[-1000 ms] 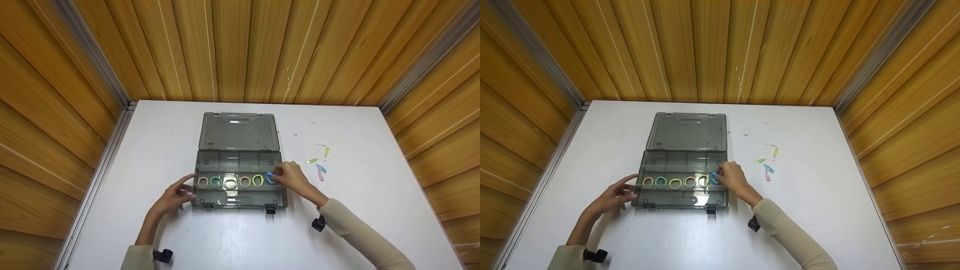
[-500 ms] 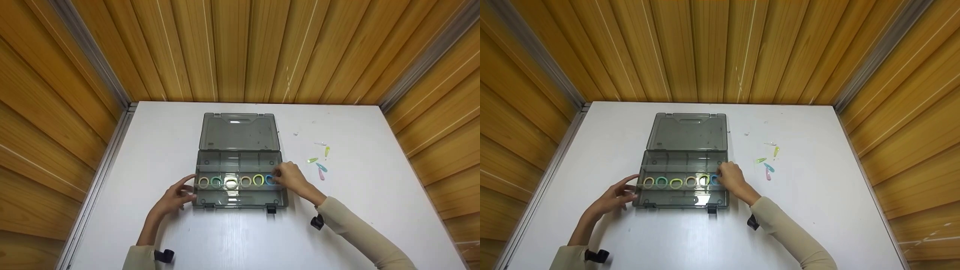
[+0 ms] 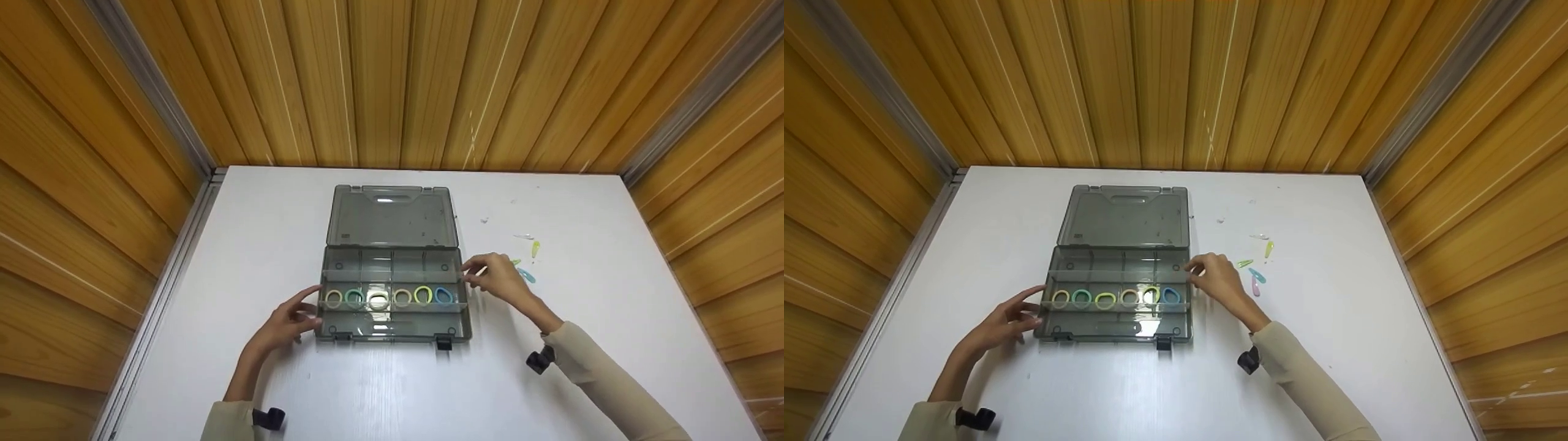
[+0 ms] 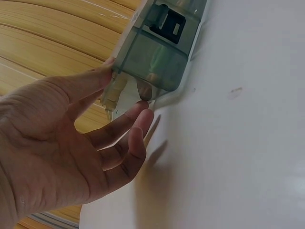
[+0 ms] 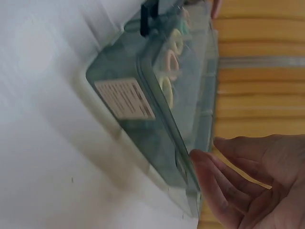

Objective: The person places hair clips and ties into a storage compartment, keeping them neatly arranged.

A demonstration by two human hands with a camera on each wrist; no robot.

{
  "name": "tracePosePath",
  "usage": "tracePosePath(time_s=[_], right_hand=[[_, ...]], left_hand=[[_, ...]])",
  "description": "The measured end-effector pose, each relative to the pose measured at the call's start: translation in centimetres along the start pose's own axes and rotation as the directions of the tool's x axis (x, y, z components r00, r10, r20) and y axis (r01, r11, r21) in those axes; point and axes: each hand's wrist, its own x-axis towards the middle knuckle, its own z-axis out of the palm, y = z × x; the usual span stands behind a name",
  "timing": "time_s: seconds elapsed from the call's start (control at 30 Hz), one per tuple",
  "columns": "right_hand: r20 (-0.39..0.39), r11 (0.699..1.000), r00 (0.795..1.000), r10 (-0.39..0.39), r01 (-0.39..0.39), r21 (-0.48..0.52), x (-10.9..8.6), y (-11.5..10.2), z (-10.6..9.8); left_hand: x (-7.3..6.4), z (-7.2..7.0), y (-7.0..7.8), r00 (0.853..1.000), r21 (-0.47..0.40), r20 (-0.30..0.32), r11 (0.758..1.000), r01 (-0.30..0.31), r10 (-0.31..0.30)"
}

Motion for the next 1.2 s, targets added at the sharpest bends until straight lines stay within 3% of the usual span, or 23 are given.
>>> tracePosePath(time_s=[0.2, 0.4, 0.73, 1.2], right_hand=[[-0.114, 0.996, 0.990, 0.082, -0.085, -0.019, -0.8, 3.8, -4.0], [-0.151, 0.991, 0.985, 0.086, -0.100, -0.086, -1.6, 8.3, -6.3], [-0.129, 0.978, 0.975, 0.184, -0.194, -0.075, -2.1, 11.8, -6.2], [-0.132, 0.978, 0.974, 0.185, -0.195, -0.070, -2.3, 13.1, -5.7]], left_hand=[[0.1, -0.1, 0.0, 1.000, -0.006, 0.010, 1.000, -0.017, 0.017], [0.2, 0.1, 0.2, 0.999, -0.003, -0.003, 0.999, 0.036, -0.036], [0.0, -0.2, 0.2, 1.000, -0.007, 0.001, 1.000, 0.022, -0.022], [0.0, -0.1, 0.5, 1.000, -0.032, 0.010, 0.999, 0.018, -0.018]])
